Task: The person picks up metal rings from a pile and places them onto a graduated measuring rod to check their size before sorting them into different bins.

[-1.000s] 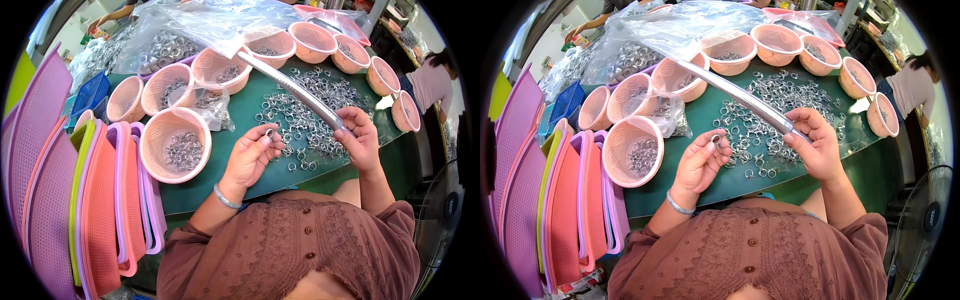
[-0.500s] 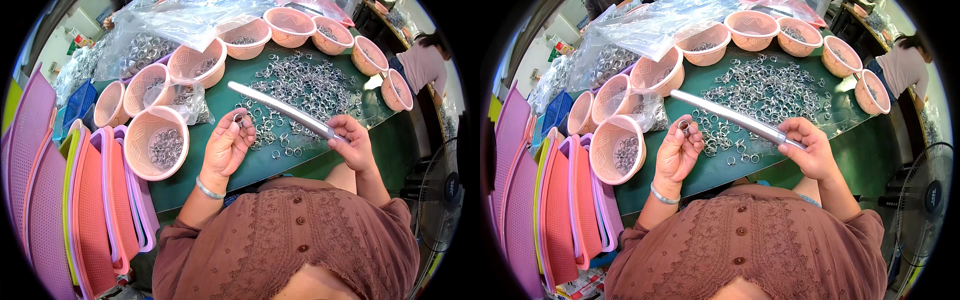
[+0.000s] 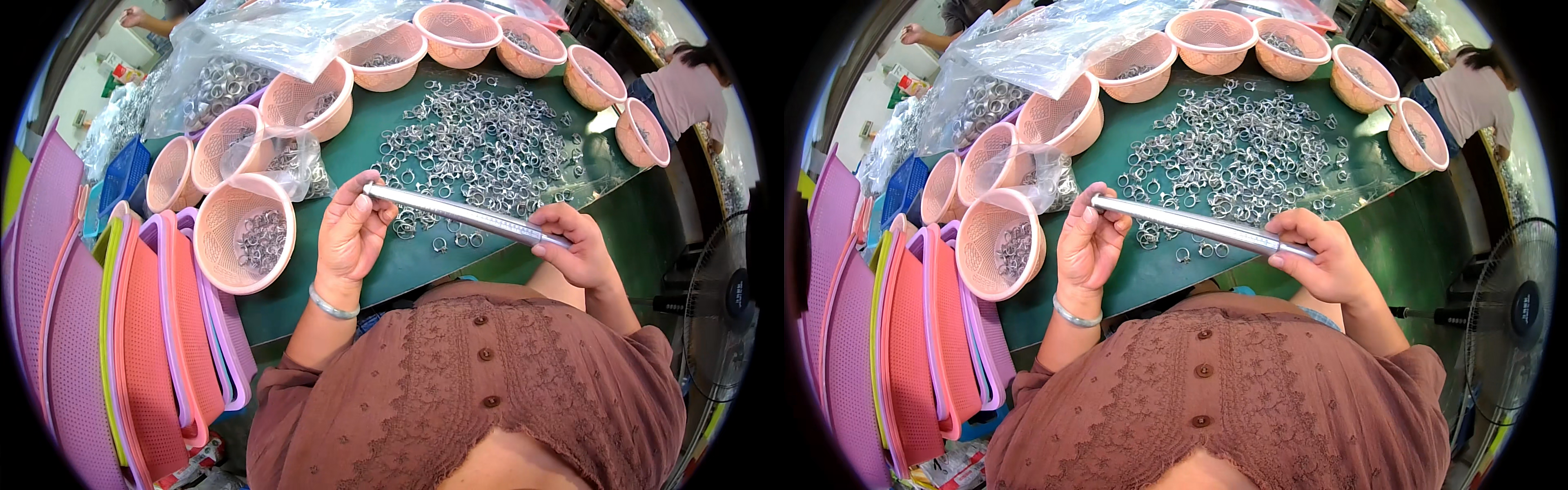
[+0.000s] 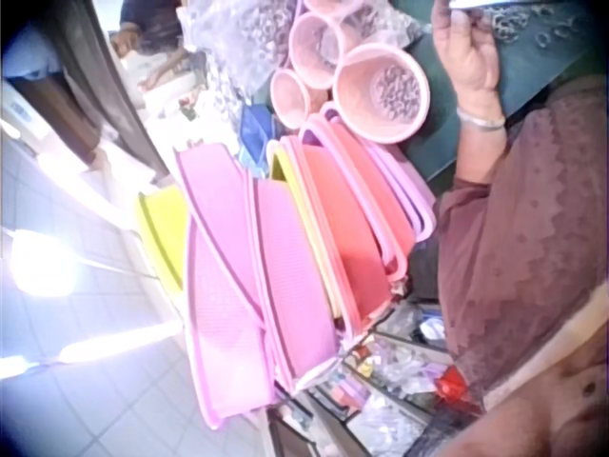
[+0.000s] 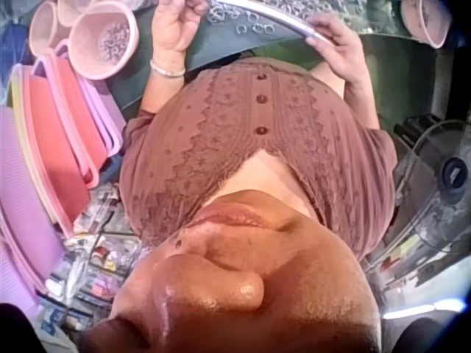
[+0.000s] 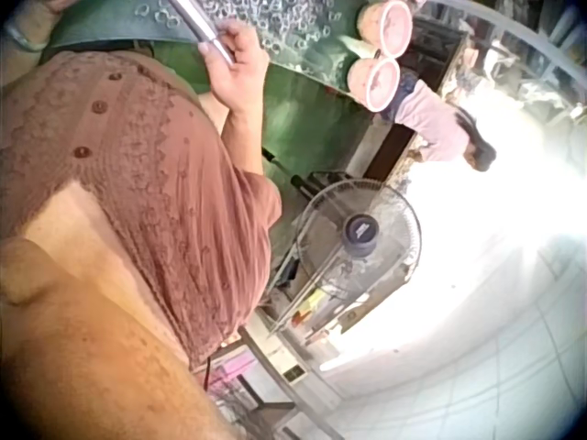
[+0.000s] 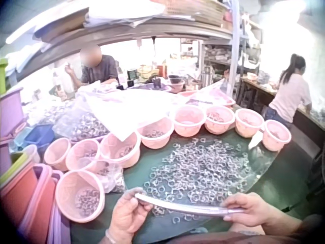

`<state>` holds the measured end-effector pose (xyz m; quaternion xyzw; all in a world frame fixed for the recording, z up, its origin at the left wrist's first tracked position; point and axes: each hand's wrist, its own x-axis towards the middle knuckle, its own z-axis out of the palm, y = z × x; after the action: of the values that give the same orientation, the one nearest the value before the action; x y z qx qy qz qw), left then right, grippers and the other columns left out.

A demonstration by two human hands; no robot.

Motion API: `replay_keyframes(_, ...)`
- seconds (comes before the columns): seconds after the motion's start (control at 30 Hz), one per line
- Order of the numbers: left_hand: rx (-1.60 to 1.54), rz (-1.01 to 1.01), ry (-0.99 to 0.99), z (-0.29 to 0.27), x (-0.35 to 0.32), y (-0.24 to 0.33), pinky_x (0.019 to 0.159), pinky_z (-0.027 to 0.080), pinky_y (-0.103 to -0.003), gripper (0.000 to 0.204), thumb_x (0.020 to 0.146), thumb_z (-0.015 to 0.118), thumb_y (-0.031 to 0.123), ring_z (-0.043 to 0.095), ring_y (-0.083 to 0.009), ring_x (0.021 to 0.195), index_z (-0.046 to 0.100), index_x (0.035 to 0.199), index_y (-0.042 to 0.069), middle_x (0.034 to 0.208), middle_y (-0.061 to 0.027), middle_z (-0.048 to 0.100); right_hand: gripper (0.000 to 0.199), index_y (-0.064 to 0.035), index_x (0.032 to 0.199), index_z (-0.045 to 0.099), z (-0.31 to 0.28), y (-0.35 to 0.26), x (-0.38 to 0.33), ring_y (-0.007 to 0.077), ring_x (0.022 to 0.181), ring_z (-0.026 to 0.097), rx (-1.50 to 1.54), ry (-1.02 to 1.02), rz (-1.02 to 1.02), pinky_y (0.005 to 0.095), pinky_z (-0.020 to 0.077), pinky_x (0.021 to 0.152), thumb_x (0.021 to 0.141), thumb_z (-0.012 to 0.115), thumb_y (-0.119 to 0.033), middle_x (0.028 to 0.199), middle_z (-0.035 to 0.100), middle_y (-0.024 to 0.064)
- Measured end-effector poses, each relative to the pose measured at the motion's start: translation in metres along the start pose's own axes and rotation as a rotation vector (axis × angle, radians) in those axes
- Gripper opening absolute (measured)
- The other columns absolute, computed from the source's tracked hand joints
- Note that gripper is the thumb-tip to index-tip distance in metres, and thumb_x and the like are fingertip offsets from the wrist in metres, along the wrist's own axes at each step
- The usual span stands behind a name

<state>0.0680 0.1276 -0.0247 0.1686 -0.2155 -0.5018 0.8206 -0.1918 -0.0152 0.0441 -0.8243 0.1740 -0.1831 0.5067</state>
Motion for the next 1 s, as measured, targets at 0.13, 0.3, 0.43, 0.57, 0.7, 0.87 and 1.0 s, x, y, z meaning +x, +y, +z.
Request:
replay_keyframes(0.13, 0.090, -0.044, -0.019, -0.003, -0.002, -0.003, 0.073, 0.044, -0.030, 0.028, 0.082, 0.055, 0.004, 0.054, -0.0172, 0.085, 0.053, 0.110, 0.000, 0.101, -0.0096, 0.056, 0.028, -0.0002, 0.099, 0.052, 0.006, 0.006, -0.002, 0.0069, 0.064, 0.052, -0.028, 0.024, -0.053, 0.0205, 0.0411, 0.058, 0.073, 0.062, 0.001, 0.074, 0.060, 0.0048)
replay_keyframes(0.3, 0.173, -0.143, -0.031, -0.003, -0.004, -0.007, 0.075, 0.045, -0.029, 0.030, 0.080, 0.058, 0.004, 0.054, -0.0176, 0.086, 0.053, 0.109, 0.000, 0.101, -0.0094, 0.056, 0.029, 0.0008, 0.101, 0.051, 0.026, 0.009, 0.007, 0.0098, 0.068, 0.056, -0.051, 0.024, -0.131, 0.0224, 0.0439, 0.062, 0.074, 0.062, 0.001, 0.077, 0.061, 0.0077)
replay_keyframes(0.43, 0.203, -0.165, -0.013, -0.004, -0.006, -0.007, 0.075, 0.044, -0.028, 0.030, 0.079, 0.059, 0.005, 0.053, -0.0172, 0.087, 0.054, 0.108, 0.001, 0.100, -0.0091, 0.055, 0.030, 0.0009, 0.102, 0.050, 0.034, 0.019, 0.006, 0.0124, 0.071, 0.058, -0.020, 0.026, -0.121, 0.0230, 0.0452, 0.065, 0.075, 0.061, 0.001, 0.080, 0.061, 0.0089)
replay_keyframes(0.57, 0.230, -0.150, -0.045, -0.001, -0.005, -0.007, 0.075, 0.043, -0.027, 0.030, 0.078, 0.060, 0.006, 0.052, -0.0163, 0.084, 0.055, 0.107, 0.000, 0.098, -0.0087, 0.054, 0.030, 0.0005, 0.102, 0.051, 0.034, 0.020, 0.006, 0.0126, 0.072, 0.059, -0.072, 0.030, -0.136, 0.0226, 0.0453, 0.065, 0.074, 0.062, 0.000, 0.082, 0.061, 0.0087)
replay_keyframes(0.7, 0.273, -0.137, -0.044, 0.001, -0.006, -0.006, 0.074, 0.042, -0.026, 0.030, 0.077, 0.061, 0.006, 0.052, -0.0158, 0.081, 0.055, 0.106, 0.000, 0.095, -0.0086, 0.054, 0.031, 0.0003, 0.103, 0.051, 0.033, 0.025, 0.006, 0.0136, 0.073, 0.059, -0.057, 0.026, -0.141, 0.0230, 0.0456, 0.065, 0.074, 0.062, 0.001, 0.084, 0.061, 0.0089)
replay_keyframes(0.87, 0.290, -0.135, -0.037, 0.002, -0.006, -0.005, 0.074, 0.042, -0.025, 0.030, 0.077, 0.062, 0.006, 0.052, -0.0156, 0.080, 0.055, 0.106, -0.001, 0.093, -0.0087, 0.054, 0.031, 0.0003, 0.102, 0.051, 0.035, 0.027, 0.006, 0.0143, 0.074, 0.060, -0.038, 0.033, -0.144, 0.0235, 0.0457, 0.066, 0.074, 0.062, 0.001, 0.086, 0.061, 0.0097)
replay_keyframes(1.0, 0.295, -0.144, -0.008, 0.004, -0.006, -0.004, 0.073, 0.043, -0.025, 0.029, 0.077, 0.061, 0.005, 0.052, -0.0155, 0.078, 0.054, 0.105, -0.001, 0.089, -0.0083, 0.055, 0.031, 0.0004, 0.102, 0.051, 0.037, 0.029, 0.006, 0.0149, 0.074, 0.060, -0.023, 0.039, -0.135, 0.0239, 0.0458, 0.066, 0.074, 0.062, 0.001, 0.086, 0.061, 0.0103)
